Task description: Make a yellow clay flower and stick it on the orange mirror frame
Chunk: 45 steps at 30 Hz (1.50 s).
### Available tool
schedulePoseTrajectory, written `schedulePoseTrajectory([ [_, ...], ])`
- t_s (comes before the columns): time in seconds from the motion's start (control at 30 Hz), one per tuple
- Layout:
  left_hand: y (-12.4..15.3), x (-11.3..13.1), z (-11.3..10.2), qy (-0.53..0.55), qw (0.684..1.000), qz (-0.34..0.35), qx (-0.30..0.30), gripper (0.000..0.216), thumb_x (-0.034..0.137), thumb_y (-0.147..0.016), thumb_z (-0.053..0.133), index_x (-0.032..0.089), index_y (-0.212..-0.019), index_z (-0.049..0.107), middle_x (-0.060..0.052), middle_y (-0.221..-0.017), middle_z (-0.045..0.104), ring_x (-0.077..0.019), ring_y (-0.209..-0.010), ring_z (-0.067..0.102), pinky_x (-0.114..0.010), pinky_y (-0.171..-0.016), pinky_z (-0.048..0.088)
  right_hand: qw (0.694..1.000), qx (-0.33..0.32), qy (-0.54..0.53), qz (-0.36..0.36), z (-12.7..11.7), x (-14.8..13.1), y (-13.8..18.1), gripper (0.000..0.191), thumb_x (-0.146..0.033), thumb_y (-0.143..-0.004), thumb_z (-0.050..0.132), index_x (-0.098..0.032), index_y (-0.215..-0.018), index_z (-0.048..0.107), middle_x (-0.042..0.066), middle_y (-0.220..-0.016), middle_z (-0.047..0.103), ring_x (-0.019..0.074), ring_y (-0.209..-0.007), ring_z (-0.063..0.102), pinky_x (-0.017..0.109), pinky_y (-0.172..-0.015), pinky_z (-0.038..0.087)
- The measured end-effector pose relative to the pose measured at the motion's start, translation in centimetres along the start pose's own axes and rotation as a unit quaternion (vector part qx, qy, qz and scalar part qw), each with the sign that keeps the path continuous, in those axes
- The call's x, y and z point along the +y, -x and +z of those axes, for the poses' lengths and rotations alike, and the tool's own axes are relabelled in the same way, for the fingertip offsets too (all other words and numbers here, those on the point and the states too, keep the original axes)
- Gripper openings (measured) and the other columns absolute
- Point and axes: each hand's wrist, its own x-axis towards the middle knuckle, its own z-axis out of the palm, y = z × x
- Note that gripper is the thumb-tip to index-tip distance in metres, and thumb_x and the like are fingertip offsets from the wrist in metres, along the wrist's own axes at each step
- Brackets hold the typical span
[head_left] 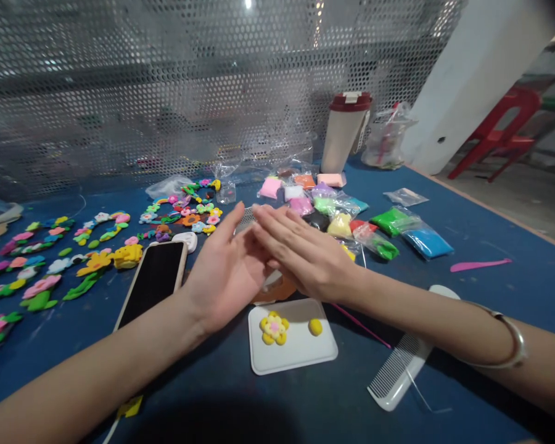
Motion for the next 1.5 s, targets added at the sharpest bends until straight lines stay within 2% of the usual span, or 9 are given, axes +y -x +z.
schedulePoseTrajectory([
  [0.1, 0.2, 0.1, -0.2, 0.014, 1.0, 0.008, -0.005, 0.044, 0.045, -0.091, 0.041, 0.01, -0.11, 0.06, -0.01, -0.104, 0.065, -0.0191, -0.101, 0.059, -0.028, -0.089, 0.045, 0.999, 0.006, 0.032, 0.012, -0.2, 0.2, -0.1, 0.047, -0.017, -0.093, 0.034, -0.003, -0.138, 0.031, 0.019, -0.143, 0.036, 0.0184, -0.139, 0.017, 0.043, -0.112, 0.024],
  [0.3, 0.2, 0.3, -0.4, 0.024, 1.0, -0.007, -0.002, 0.041, 0.041, -0.094, 0.035, 0.013, -0.108, 0.061, -0.005, -0.088, 0.067, -0.0153, -0.085, 0.062, -0.028, -0.082, 0.048, 0.997, -0.012, 0.043, -0.064, -0.5, 0.6, -0.2, 0.044, -0.021, -0.094, 0.034, -0.001, -0.134, 0.038, 0.015, -0.142, 0.04, 0.0201, -0.139, 0.013, 0.043, -0.114, 0.017],
  [0.37, 0.1, 0.3, -0.4, 0.013, 1.0, 0.002, -0.002, 0.047, 0.045, -0.094, 0.033, 0.011, -0.112, 0.059, -0.008, -0.093, 0.067, -0.0174, -0.094, 0.061, -0.029, -0.088, 0.045, 0.998, -0.012, 0.037, -0.057, -0.4, 0.6, -0.1, 0.045, -0.025, -0.095, 0.035, -0.002, -0.133, 0.039, 0.016, -0.14, 0.043, 0.0201, -0.139, 0.014, 0.044, -0.114, 0.017],
  [0.53, 0.0, 0.3, -0.3, 0.002, 0.999, -0.041, -0.003, 0.041, 0.038, -0.096, 0.031, 0.014, -0.113, 0.059, -0.006, -0.099, 0.067, -0.0156, -0.095, 0.061, -0.028, -0.086, 0.045, 0.996, -0.008, -0.017, -0.083, -0.1, 0.6, 0.3, 0.042, -0.022, -0.096, 0.032, -0.005, -0.133, 0.041, 0.013, -0.139, 0.045, 0.0183, -0.139, 0.015, 0.043, -0.113, 0.021],
  [0.7, 0.2, 0.5, -0.1, -0.032, 0.999, 0.012, 0.012, 0.051, 0.04, -0.097, 0.025, 0.006, -0.114, 0.058, -0.011, -0.1, 0.068, -0.0195, -0.102, 0.06, -0.031, -0.091, 0.045, 0.993, -0.004, -0.047, -0.104, -0.8, 0.6, 0.7, 0.043, -0.023, -0.093, 0.04, -0.003, -0.131, 0.042, 0.015, -0.131, 0.053, 0.0192, -0.136, 0.025, 0.042, -0.112, 0.025],
  [1.03, 0.4, -0.4, -0.3, -0.047, 0.998, -0.052, -0.007, 0.04, 0.029, -0.097, 0.028, 0.009, -0.108, 0.061, -0.008, -0.087, 0.069, -0.0157, -0.081, 0.065, -0.032, -0.087, 0.048, 0.994, 0.011, -0.032, -0.1, -1.2, 1.3, 1.3, 0.043, -0.027, -0.094, 0.037, -0.002, -0.127, 0.048, 0.016, -0.131, 0.053, 0.0228, -0.131, 0.036, 0.043, -0.108, 0.035],
  [1.23, 0.6, -0.6, -0.2, -0.037, 0.996, -0.059, -0.058, 0.05, 0.04, -0.097, 0.024, 0.007, -0.121, 0.053, -0.014, -0.112, 0.064, -0.0217, -0.11, 0.057, -0.036, -0.101, 0.037, 0.987, 0.004, -0.088, -0.132, -1.3, 1.9, 1.9, 0.053, -0.031, -0.094, 0.037, -0.001, -0.137, 0.034, 0.017, -0.129, 0.055, 0.024, -0.133, 0.032, 0.045, -0.107, 0.035],
  [1.4, 0.3, -0.2, -0.3, -0.052, 0.995, -0.027, -0.084, 0.055, 0.045, -0.096, 0.023, 0.007, -0.114, 0.059, -0.013, -0.107, 0.067, -0.0235, -0.113, 0.055, -0.037, -0.102, 0.036, 0.988, 0.01, -0.112, -0.104, -1.3, 1.6, 1.6, 0.051, -0.034, -0.096, 0.029, -0.004, -0.137, 0.036, 0.018, -0.135, 0.049, 0.0224, -0.136, 0.028, 0.046, -0.108, 0.032],
  [1.5, 0.2, 0.0, -0.2, -0.052, 0.996, -0.041, -0.053, 0.054, 0.047, -0.095, 0.026, 0.008, -0.106, 0.063, -0.011, -0.099, 0.069, -0.0233, -0.111, 0.056, -0.037, -0.102, 0.036, 0.98, -0.036, -0.113, -0.162, -1.4, 1.4, 1.1, 0.052, -0.037, -0.096, 0.026, -0.004, -0.135, 0.038, 0.015, -0.133, 0.051, 0.0188, -0.136, 0.027, 0.042, -0.112, 0.024],
])
